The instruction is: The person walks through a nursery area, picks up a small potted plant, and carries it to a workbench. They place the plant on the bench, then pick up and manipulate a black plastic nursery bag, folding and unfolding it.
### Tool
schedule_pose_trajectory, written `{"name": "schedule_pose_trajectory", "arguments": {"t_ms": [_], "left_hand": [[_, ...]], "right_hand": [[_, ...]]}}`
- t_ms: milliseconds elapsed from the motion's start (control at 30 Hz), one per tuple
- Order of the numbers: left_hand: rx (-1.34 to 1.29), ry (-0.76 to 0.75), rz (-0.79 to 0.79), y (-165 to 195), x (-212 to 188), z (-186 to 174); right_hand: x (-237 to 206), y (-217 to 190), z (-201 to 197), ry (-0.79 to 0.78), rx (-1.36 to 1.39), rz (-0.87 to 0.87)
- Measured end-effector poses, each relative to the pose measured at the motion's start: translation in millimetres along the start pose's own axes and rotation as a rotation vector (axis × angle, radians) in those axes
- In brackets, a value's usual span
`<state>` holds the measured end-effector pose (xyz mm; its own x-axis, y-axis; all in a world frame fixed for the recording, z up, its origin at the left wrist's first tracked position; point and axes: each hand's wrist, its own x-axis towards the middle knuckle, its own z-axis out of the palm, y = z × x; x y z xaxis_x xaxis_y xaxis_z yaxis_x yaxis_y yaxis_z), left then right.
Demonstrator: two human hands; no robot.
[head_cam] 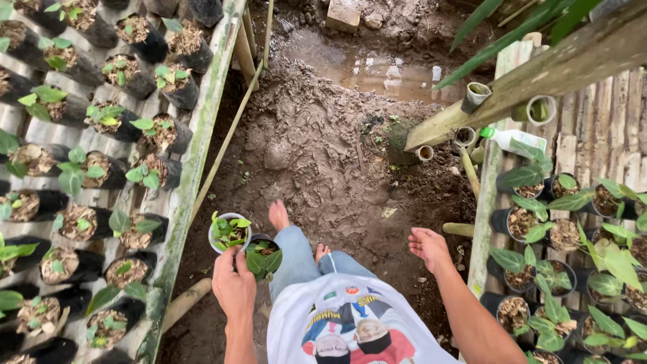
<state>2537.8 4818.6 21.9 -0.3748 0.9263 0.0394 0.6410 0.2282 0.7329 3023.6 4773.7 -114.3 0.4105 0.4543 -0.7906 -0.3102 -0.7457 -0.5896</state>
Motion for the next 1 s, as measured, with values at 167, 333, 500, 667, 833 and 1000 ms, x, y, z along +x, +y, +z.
{"name": "schedule_pose_trajectory", "arguments": {"t_ms": [167, 333, 500, 667, 833, 1000], "left_hand": [[-0.054, 0.009, -0.071, 3, 71, 30], [-0.008, -0.040, -0.031, 18, 187, 62], [0.060, -0.097, 0.114, 69, 348, 86], [0.111, -0.214, 0.218, 115, 476, 109], [0.084, -0.268, 0.336, 161, 555, 155], [0.033, -0.352, 0.435, 203, 595, 218]], "right_hand": [[54, -87, 57, -0.028, -0.007, -0.132], [106, -210, 116, 0.035, 0.055, -0.246], [149, -318, 182, 0.033, 0.039, -0.266], [163, -329, 231, 0.108, -0.082, -0.240], [147, -283, 240, 0.154, -0.038, -0.017], [140, -286, 223, 0.265, 0.120, 0.258]]}}
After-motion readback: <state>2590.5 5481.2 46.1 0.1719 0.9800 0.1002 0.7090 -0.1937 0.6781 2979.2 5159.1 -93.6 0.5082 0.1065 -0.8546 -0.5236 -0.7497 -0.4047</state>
